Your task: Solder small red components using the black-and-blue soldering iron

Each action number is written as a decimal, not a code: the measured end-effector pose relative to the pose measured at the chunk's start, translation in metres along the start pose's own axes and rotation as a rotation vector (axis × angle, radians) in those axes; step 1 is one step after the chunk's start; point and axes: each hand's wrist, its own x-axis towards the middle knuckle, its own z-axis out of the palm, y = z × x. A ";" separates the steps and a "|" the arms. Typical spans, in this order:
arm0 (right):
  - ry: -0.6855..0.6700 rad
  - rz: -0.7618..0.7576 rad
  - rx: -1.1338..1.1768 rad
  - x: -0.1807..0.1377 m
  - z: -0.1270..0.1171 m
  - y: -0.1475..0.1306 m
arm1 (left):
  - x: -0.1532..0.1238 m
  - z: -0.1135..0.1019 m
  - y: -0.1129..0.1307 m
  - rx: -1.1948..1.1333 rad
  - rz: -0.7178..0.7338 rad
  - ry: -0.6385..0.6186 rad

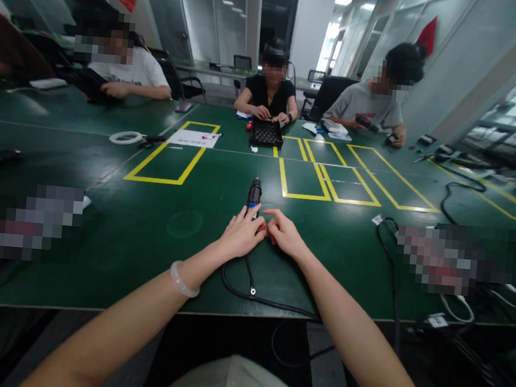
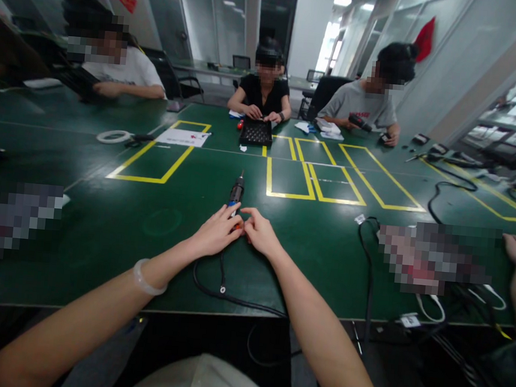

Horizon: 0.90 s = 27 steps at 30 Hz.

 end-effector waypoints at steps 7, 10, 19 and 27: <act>0.061 0.028 -0.011 -0.001 -0.013 0.008 | -0.003 -0.008 -0.013 0.084 -0.066 -0.044; 0.056 0.041 0.000 -0.002 -0.015 0.011 | -0.001 -0.017 -0.028 0.117 -0.104 -0.050; 0.012 0.053 0.000 -0.002 -0.016 0.009 | -0.005 -0.054 -0.139 0.173 -0.170 -0.038; -0.010 0.062 -0.013 -0.001 -0.016 0.007 | -0.016 -0.084 -0.234 0.262 -0.174 -0.031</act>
